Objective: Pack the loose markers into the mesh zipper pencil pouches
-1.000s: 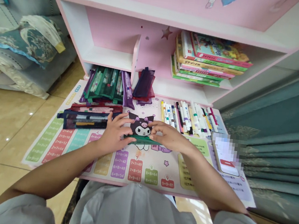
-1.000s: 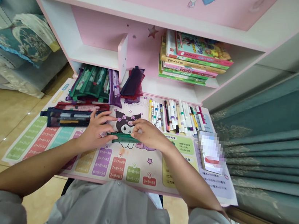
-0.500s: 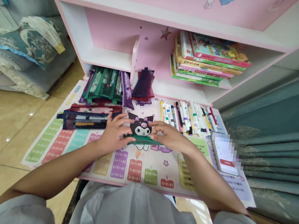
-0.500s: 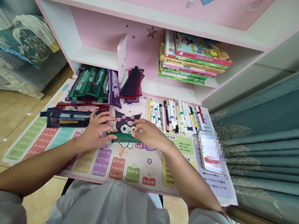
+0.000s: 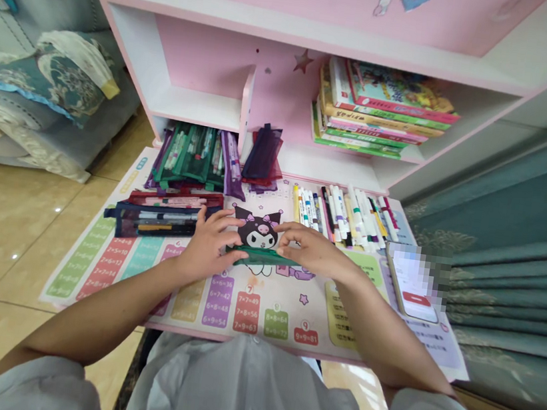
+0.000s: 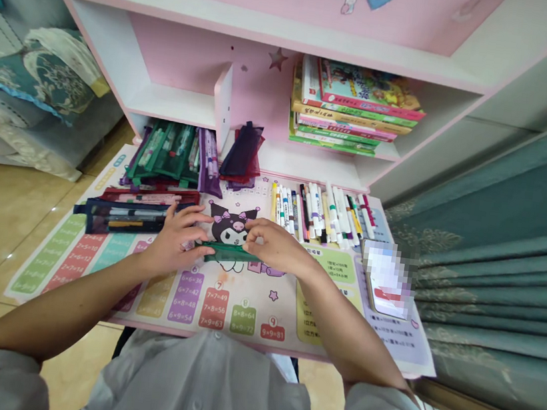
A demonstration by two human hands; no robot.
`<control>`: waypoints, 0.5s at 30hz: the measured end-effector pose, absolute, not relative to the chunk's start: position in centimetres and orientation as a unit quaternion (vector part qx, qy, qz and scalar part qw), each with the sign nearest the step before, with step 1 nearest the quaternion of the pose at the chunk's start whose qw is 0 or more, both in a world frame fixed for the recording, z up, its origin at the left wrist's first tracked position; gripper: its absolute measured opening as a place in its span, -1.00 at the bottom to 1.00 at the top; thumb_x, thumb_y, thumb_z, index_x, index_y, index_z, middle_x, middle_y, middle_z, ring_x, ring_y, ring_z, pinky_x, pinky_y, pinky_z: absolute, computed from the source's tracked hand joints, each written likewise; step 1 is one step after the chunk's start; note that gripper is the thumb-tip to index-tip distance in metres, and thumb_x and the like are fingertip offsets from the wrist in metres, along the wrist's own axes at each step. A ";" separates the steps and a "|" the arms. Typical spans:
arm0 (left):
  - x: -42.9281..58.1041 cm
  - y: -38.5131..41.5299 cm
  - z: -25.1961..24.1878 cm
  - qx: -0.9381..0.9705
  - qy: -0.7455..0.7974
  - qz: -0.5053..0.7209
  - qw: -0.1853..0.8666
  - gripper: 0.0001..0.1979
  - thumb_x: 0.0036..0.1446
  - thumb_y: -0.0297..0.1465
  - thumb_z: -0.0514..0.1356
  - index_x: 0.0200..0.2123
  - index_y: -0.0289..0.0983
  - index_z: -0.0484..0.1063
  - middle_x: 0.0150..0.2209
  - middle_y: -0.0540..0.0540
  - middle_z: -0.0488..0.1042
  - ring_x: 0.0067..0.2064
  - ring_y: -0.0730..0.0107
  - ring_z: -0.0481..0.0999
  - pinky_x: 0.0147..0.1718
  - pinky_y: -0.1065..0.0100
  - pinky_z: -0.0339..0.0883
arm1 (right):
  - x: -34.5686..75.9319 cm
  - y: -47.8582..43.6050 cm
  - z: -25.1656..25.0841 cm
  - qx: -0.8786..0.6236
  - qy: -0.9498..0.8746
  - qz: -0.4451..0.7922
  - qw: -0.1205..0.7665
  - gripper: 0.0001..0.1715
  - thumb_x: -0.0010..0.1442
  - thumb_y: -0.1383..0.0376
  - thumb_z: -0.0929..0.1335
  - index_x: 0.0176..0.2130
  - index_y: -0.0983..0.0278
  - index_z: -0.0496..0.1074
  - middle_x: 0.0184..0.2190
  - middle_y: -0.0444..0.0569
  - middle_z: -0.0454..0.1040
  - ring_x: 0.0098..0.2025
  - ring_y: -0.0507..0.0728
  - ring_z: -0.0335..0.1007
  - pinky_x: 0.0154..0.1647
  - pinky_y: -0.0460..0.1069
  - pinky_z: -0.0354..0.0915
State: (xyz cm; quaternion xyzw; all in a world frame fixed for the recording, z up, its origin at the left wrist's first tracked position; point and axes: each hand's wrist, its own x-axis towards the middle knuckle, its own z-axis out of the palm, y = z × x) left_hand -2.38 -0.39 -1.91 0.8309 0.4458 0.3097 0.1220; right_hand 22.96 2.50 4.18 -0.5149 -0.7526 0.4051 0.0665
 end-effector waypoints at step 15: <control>-2.3 -0.3 -1.9 0.833 0.449 0.297 0.130 -0.81 0.10 -0.24 0.34 -0.43 -0.19 0.47 -0.04 -0.07 0.58 0.20 0.00 0.38 0.25 -0.32 -0.24 | 23.5 2.5 4.2 -0.520 -0.749 0.405 0.066 -0.80 0.18 0.24 0.34 -0.47 0.21 0.39 0.19 -0.04 0.36 0.22 0.22 0.30 0.26 0.22 0.14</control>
